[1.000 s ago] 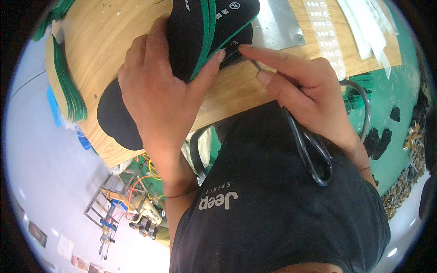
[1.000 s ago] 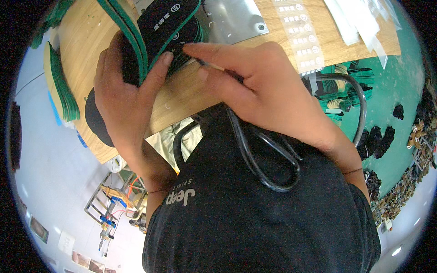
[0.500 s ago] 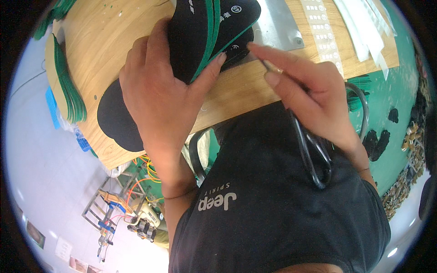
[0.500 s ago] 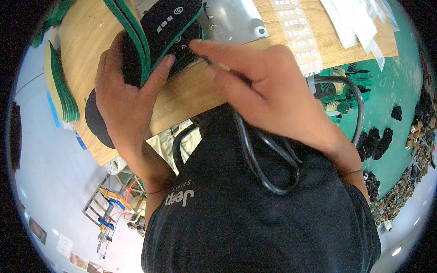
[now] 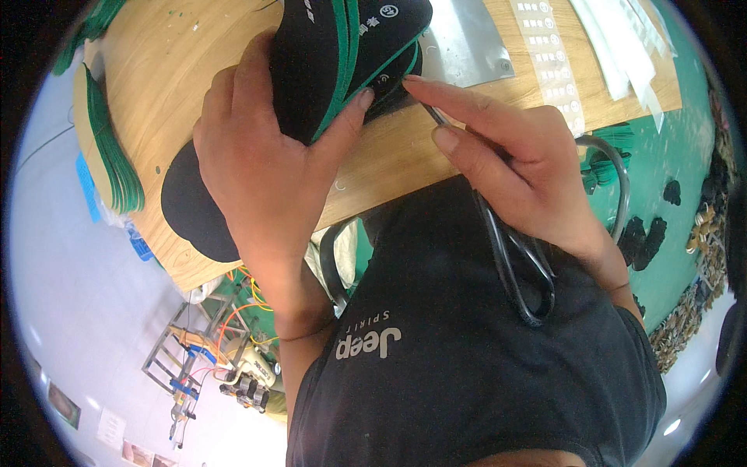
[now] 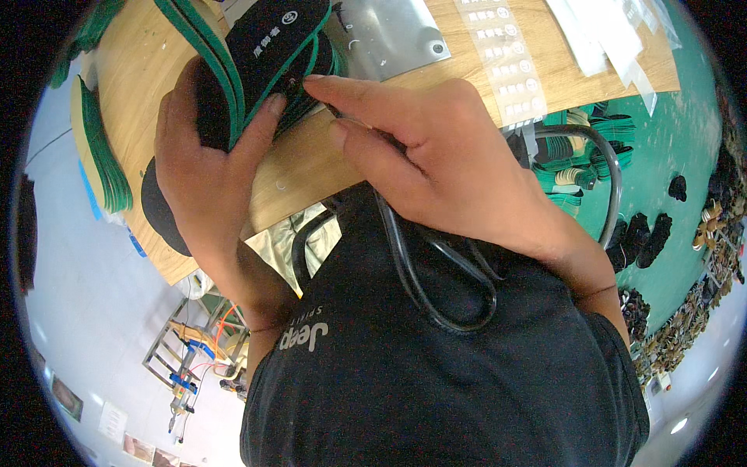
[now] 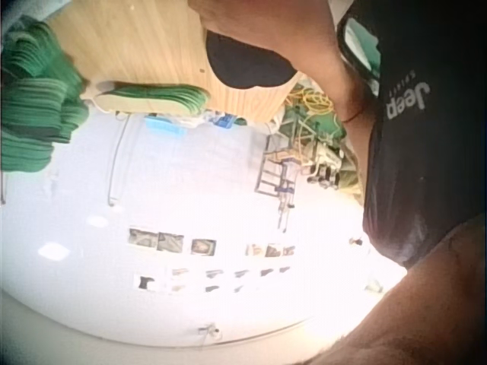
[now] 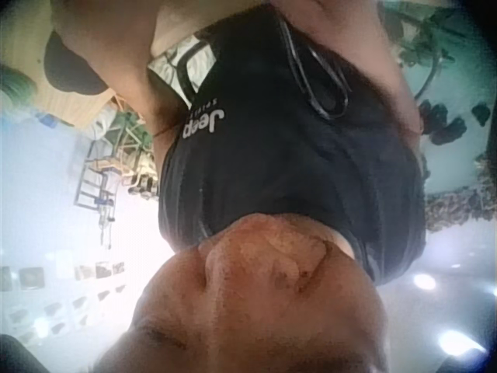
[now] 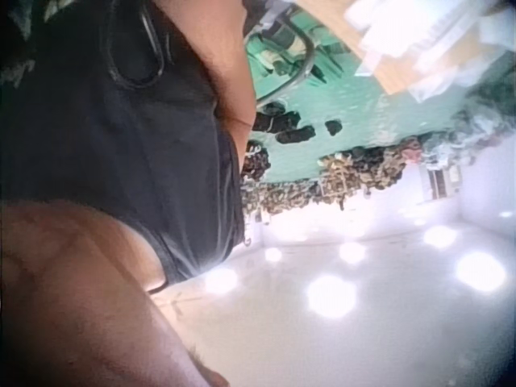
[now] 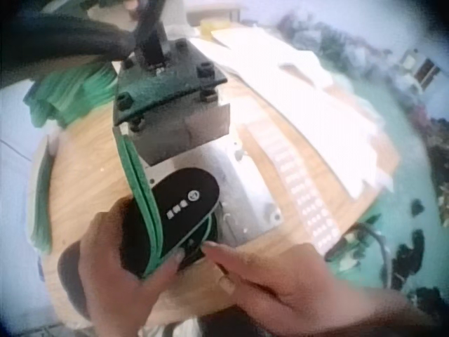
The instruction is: The person sticks round stickers onto shoe insoles. They use a pair of scissors to cut the sticker sheet and their hands to peel and apply labels to each insole in a stack.
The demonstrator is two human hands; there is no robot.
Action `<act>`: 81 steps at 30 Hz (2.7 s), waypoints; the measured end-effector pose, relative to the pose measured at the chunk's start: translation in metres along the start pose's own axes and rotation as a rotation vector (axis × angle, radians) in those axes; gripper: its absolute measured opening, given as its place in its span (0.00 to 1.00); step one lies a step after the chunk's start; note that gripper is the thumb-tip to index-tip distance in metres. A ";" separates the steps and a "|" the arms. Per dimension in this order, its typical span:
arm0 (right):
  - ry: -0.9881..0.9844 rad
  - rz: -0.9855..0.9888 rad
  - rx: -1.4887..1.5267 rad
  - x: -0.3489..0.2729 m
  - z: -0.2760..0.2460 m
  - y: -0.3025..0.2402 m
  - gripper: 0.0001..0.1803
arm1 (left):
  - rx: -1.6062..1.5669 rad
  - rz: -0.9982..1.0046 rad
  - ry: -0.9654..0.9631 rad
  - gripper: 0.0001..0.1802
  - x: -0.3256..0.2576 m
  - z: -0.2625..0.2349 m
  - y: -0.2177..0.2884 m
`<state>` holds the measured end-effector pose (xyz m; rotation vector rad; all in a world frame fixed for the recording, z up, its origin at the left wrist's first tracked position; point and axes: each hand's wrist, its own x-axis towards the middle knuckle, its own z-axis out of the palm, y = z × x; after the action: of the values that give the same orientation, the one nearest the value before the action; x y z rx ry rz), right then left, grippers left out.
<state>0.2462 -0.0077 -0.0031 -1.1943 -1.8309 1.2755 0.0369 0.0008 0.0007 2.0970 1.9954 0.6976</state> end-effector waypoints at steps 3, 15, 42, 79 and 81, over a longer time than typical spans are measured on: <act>-0.016 0.027 -0.035 0.001 -0.004 -0.004 0.19 | 0.005 -0.001 0.008 0.37 -0.002 0.000 -0.001; 0.079 0.131 0.007 -0.005 -0.007 -0.012 0.19 | 0.011 0.017 0.015 0.37 -0.001 0.001 -0.003; 0.006 0.035 -0.074 -0.003 -0.001 -0.009 0.19 | 0.010 0.023 0.034 0.37 -0.002 0.001 -0.002; -0.032 0.045 -0.006 -0.002 0.011 -0.005 0.20 | 0.047 0.002 0.049 0.37 -0.003 -0.001 0.000; -0.020 0.064 -0.021 -0.001 0.007 -0.004 0.20 | 0.059 0.003 0.059 0.37 -0.003 0.000 0.001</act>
<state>0.2393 -0.0121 -0.0015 -1.2647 -1.8380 1.3111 0.0379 -0.0023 0.0007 2.1368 2.0679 0.7181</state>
